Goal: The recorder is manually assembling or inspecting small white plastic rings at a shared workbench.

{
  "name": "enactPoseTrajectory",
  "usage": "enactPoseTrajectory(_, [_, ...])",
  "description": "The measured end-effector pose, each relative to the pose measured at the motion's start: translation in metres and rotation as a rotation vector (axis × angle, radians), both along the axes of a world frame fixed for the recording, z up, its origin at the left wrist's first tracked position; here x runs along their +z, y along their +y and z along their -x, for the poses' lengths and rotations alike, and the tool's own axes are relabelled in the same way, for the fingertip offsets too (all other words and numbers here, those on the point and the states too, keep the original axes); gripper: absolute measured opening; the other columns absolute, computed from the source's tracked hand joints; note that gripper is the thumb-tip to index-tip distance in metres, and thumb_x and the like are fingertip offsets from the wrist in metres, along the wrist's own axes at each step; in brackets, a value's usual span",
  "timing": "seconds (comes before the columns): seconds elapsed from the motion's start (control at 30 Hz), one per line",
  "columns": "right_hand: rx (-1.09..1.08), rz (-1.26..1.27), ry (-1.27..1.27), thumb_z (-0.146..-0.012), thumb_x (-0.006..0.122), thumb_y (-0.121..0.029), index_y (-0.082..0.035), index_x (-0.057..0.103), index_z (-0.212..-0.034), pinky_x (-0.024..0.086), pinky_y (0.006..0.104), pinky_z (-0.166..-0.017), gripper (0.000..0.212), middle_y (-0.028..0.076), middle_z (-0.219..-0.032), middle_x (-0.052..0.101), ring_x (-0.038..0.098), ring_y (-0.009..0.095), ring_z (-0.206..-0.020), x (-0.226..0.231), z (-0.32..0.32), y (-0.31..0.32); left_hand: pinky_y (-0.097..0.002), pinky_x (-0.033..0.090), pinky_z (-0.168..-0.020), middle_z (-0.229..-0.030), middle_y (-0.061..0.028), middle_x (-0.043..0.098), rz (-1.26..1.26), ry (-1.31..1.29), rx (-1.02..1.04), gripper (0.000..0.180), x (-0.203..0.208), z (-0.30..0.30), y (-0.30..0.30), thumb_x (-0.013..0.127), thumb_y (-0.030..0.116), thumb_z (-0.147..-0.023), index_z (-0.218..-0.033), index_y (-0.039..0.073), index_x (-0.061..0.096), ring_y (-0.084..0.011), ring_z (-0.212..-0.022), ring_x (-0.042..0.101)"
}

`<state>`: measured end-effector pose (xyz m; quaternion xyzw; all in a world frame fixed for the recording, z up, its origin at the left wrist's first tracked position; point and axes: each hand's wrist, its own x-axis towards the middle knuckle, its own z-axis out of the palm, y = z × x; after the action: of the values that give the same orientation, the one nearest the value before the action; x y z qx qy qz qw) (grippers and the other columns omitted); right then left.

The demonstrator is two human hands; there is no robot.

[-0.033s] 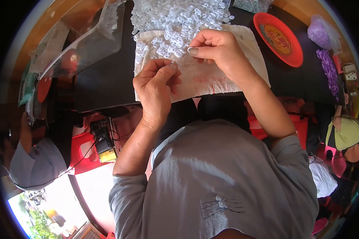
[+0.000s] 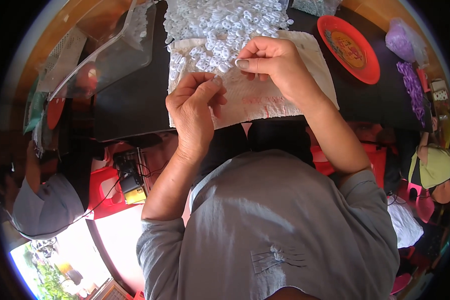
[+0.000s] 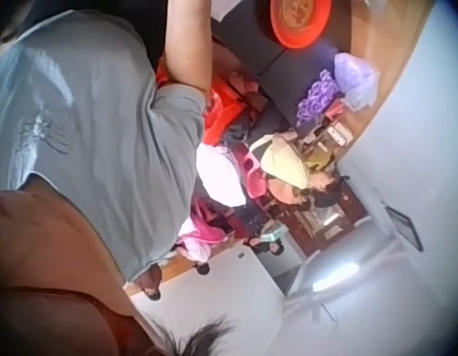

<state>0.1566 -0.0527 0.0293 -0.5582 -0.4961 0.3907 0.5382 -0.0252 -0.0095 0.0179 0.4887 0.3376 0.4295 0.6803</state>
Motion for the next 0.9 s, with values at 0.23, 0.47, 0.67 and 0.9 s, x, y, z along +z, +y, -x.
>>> enactPoseTrajectory(0.23, [-0.047, -0.019, 0.174, -0.084, 0.066, -0.010, -0.003, 0.067, -0.091, 0.040, 0.0212, -0.058, 0.011, 0.002, -0.078, 0.066, 0.060, 0.009, -0.071, -0.002, 0.002, -0.001, -0.0203, 0.040, -0.042, -0.070, -0.0083, 0.063, -0.069, -0.012, -0.020, 0.010, 0.005, -0.014, 0.009, 0.060, 0.004, -0.085, -0.087, -0.006, 0.063, -0.0091, -0.054, 0.057])
enactPoseTrajectory(0.47, [-0.051, -0.037, 0.214, -0.084, 0.066, -0.010, -0.002, 0.067, -0.091, 0.041, 0.0217, -0.059, 0.011, 0.003, -0.079, 0.066, 0.061, 0.009, -0.072, -0.002, -0.001, -0.002, -0.0223, 0.040, -0.044, -0.071, -0.0103, 0.063, -0.100, 0.032, -0.042, 0.013, 0.007, -0.022, 0.010, 0.062, 0.006, -0.085, -0.088, -0.006, 0.063, -0.0133, -0.055, 0.057])
enactPoseTrajectory(0.67, [-0.066, -0.061, 0.203, -0.083, 0.066, -0.009, -0.001, 0.067, -0.090, 0.041, 0.0219, -0.059, 0.011, 0.003, -0.078, 0.066, 0.060, 0.009, -0.072, -0.001, 0.000, -0.002, -0.0222, 0.041, -0.044, -0.069, -0.0097, 0.063, -0.108, 0.080, -0.043, 0.012, 0.008, -0.024, 0.013, 0.062, 0.006, -0.084, -0.088, -0.006, 0.064, -0.0124, -0.054, 0.057])
enactPoseTrajectory(0.9, [-0.077, -0.106, 0.177, -0.084, 0.065, -0.007, -0.001, 0.067, -0.091, 0.042, 0.0221, -0.059, 0.010, 0.004, -0.078, 0.066, 0.060, 0.009, -0.071, -0.004, 0.000, -0.001, -0.0220, 0.040, -0.044, -0.069, -0.0092, 0.063, -0.116, 0.115, -0.045, 0.012, 0.009, -0.025, 0.013, 0.062, 0.006, -0.084, -0.087, -0.005, 0.064, -0.0116, -0.054, 0.057])
